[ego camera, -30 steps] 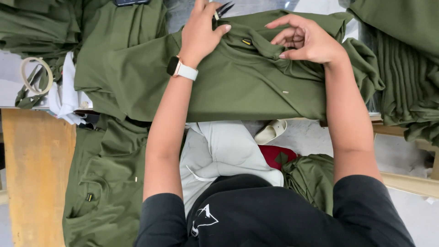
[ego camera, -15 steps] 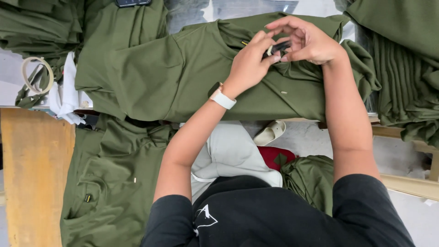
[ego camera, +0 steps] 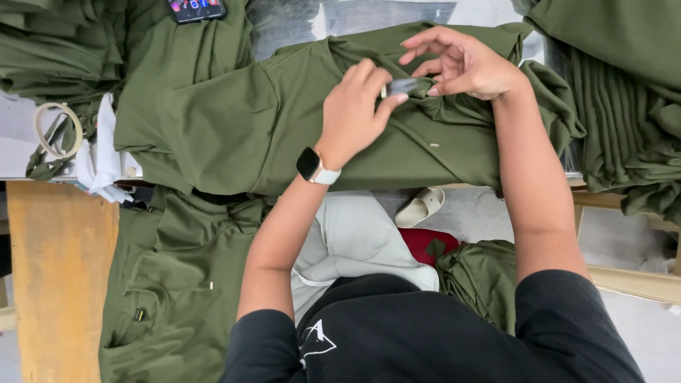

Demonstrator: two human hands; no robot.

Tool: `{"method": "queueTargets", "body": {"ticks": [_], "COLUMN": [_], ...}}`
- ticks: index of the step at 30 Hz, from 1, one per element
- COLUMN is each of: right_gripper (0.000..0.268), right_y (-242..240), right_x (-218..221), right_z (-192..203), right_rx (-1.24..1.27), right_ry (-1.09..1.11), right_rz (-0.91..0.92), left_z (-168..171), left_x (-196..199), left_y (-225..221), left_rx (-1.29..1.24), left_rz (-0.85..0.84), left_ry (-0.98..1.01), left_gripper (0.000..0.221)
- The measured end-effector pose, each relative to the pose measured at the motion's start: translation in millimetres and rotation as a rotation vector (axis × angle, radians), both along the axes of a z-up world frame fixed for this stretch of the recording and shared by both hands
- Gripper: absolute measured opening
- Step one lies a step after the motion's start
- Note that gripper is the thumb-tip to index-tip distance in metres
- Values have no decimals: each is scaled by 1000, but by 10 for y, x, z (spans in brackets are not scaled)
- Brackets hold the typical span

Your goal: Trimming loose threads from olive green t-shirts using snips and folding them on a workbench.

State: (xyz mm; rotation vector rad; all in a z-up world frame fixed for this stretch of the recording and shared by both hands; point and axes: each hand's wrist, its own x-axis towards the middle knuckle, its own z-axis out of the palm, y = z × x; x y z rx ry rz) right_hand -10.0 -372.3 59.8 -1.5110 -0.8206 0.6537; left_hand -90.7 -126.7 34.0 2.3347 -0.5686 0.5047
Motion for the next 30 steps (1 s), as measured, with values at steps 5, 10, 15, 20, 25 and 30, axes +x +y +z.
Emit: {"method": "queueTargets", "body": {"ticks": [5, 10, 15, 20, 25, 30], "right_gripper": [68, 70, 72, 72, 70, 70], "right_y": [-6, 9, 6, 0, -4, -2], "right_x": [5, -5, -9, 12, 23, 19], "right_z": [3, -8, -10, -44, -52, -61], "right_rx": [-8, 21, 10, 25, 19, 26], "right_ry": [-25, 25, 30, 39, 34, 39], "right_rz": [6, -1, -18, -6, -11, -9], "left_z": [-108, -137, -151, -154, -135, -108], "left_x": [-67, -53, -27, 4, 0, -13], "left_y": [-45, -86, -119, -149, -120, -147], "left_rx": [88, 100, 153, 209, 161, 210], "left_rz": [63, 76, 91, 106, 85, 114], "left_ry": [-87, -109, -138, -164, -152, -154], "left_gripper": [30, 30, 33, 34, 29, 32]}}
